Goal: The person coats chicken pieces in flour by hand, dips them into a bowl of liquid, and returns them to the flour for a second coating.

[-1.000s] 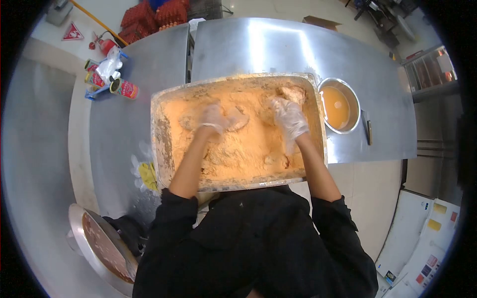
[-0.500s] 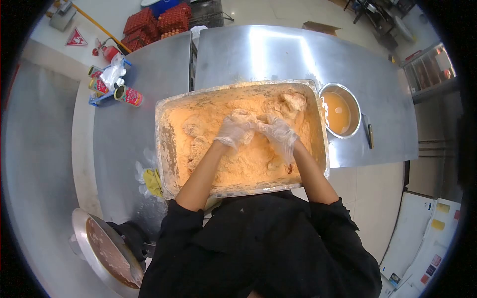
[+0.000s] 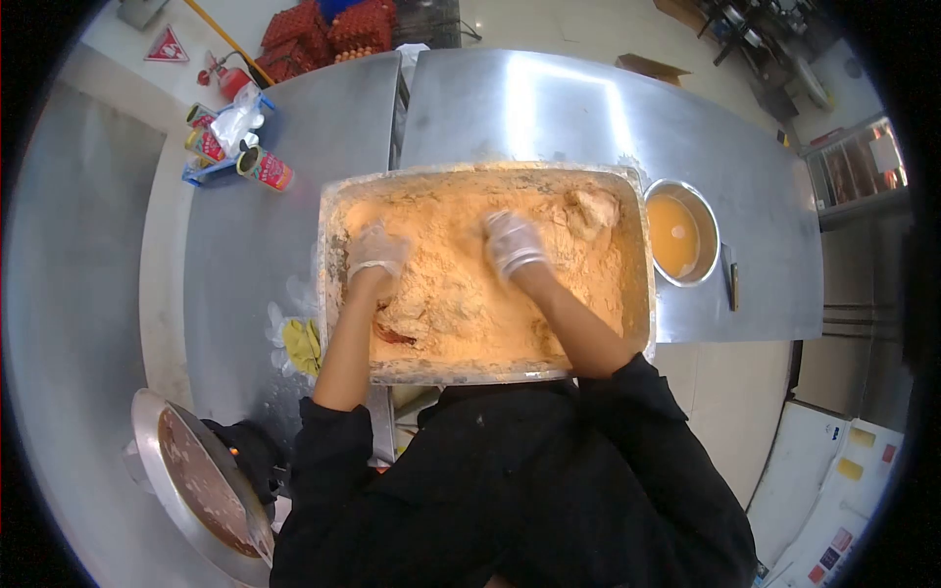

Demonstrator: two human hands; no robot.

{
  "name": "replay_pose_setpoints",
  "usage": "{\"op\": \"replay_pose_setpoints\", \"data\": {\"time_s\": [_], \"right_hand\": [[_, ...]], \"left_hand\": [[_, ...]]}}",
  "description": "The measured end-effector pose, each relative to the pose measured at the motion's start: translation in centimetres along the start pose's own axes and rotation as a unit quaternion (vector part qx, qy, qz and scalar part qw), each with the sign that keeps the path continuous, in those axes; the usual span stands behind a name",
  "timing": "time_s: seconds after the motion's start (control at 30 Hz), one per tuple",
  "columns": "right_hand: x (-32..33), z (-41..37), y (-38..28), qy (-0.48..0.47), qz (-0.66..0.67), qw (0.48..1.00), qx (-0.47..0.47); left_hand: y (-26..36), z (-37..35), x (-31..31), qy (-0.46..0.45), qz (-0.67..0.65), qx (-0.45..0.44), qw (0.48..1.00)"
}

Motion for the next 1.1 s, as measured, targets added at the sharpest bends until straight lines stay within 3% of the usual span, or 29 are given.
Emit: {"op": "replay_pose_setpoints", "data": {"time_s": [0.07,0.1,0.2,0.3,0.4,0.47,0.57,0.67,0.7,0.77,0.83,0.87,0.93,0.97,1.03,1.07,1.1], "right_hand": [[-2.1,0.5,-2.3,0.084,-0.007,0.991,0.100],[-2.4,0.4,-2.8,0.125,-0.013,0.981,0.147],[1.7,-0.9,-0.8,-0.066,0.183,0.981,0.002],[5.8,-3.3,2.0,-0.108,0.242,0.963,-0.053],[8.6,-6.4,6.9,-0.028,0.253,0.966,-0.054],[9.9,-7.5,10.4,0.094,0.166,0.974,-0.122],[12.0,-9.8,13.7,0.310,0.097,0.942,-0.085],[10.4,-9.2,11.9,0.198,0.212,0.956,-0.045],[10.4,-9.1,9.5,0.089,0.200,0.972,-0.078],[8.3,-8.2,7.3,0.096,0.283,0.954,-0.018],[7.3,-7.2,4.2,0.041,0.271,0.961,-0.036],[6.3,-6.6,3.0,0.006,0.395,0.918,-0.045],[3.4,-5.4,1.3,-0.064,0.618,0.781,-0.059],[2.4,-4.7,1.5,-0.053,0.620,0.781,-0.048],[2.3,-4.3,1.2,-0.034,0.621,0.782,-0.028],[2.5,-4.8,2.0,-0.024,0.549,0.835,-0.022],[5.9,-6.8,1.6,-0.016,0.472,0.881,-0.013]], "left_hand": [[-0.7,1.2,-1.4,-0.010,-0.127,0.065,0.990],[-0.7,1.8,-1.8,-0.004,-0.139,0.055,0.989],[-1.1,2.2,-2.2,-0.026,-0.187,0.044,0.981],[-1.2,0.8,-1.3,-0.079,-0.243,0.077,0.964],[-2.4,1.2,-2.6,-0.061,-0.266,0.108,0.956],[-2.6,0.9,-2.7,-0.054,-0.318,0.121,0.939],[-1.4,0.2,-2.0,-0.059,-0.524,0.125,0.840],[1.4,0.5,-1.9,-0.062,-0.678,0.107,0.725],[2.0,1.1,-2.6,-0.047,-0.698,0.088,0.709],[3.3,2.0,-3.5,-0.021,-0.738,0.048,0.673],[5.2,0.9,-3.0,-0.052,-0.744,0.052,0.664],[6.2,0.1,-2.7,-0.069,-0.746,0.053,0.660],[7.9,-1.8,-1.9,-0.052,-0.743,0.056,0.665],[8.1,-2.6,-1.6,-0.043,-0.742,0.058,0.666],[8.8,-3.8,-0.8,-0.100,-0.788,-0.025,0.606],[8.9,-4.2,-0.6,-0.128,-0.807,-0.067,0.572],[7.9,-3.7,-0.7,-0.092,-0.792,-0.088,0.598]]}}
Point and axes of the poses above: each hand's wrist, its own z-axis towards the middle knuckle, its own x-axis out of the back of the hand, y = z × x, the point moved 7 cm from there along z, towards the middle knuckle, and after that the axes turned 4 degrees about y, right-handed, at the moved point
